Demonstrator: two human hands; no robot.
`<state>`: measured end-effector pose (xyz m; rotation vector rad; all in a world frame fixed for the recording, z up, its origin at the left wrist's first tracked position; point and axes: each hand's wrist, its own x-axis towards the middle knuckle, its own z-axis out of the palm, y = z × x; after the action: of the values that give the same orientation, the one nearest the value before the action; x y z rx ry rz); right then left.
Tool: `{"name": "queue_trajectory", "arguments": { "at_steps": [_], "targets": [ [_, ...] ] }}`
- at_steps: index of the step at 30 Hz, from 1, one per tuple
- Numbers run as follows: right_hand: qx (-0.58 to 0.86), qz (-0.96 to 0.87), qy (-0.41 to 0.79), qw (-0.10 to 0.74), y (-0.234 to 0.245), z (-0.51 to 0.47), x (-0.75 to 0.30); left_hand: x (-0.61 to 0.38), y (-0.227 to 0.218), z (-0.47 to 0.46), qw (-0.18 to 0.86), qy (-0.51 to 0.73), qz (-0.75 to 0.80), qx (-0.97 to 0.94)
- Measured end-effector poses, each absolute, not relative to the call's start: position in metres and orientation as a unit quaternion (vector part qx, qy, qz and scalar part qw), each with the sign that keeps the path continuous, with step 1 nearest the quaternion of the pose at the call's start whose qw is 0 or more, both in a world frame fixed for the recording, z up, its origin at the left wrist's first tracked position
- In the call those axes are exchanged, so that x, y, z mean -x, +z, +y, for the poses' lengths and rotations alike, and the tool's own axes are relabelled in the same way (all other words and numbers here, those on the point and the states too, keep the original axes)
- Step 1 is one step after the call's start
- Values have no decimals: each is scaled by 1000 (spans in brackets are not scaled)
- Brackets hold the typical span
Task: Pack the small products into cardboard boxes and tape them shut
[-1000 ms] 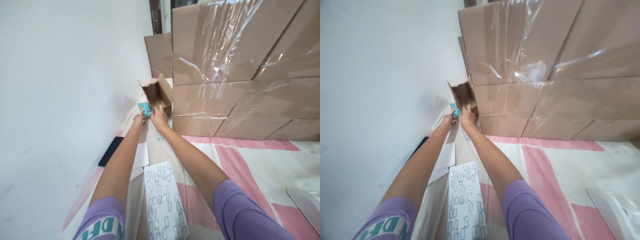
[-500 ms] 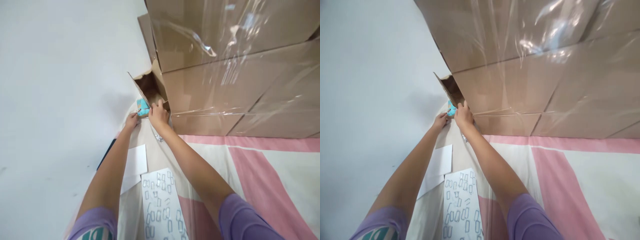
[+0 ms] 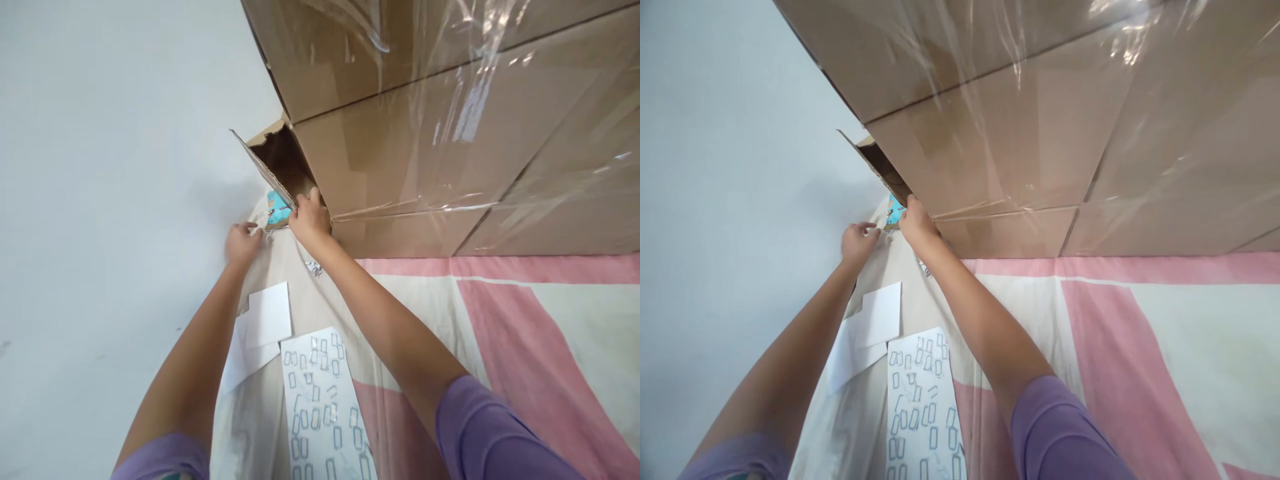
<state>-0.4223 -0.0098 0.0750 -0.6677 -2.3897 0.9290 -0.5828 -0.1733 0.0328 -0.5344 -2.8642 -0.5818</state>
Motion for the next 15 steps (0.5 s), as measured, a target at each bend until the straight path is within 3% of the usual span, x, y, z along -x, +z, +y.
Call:
{"name": "queue_trajectory", "arguments": {
  "at_steps": [6,11,15],
  "targets": [
    [248,-871,346,244,77,-9,422,597,18,-145,48,-216,-954,202],
    [237,-863,360,264,72,-8,426,596,23,-154,80,-236,-958,139],
    [229,-857,372,272,71,-6,428,598,30,-156,74,-306,-942,114]
  ]
}}
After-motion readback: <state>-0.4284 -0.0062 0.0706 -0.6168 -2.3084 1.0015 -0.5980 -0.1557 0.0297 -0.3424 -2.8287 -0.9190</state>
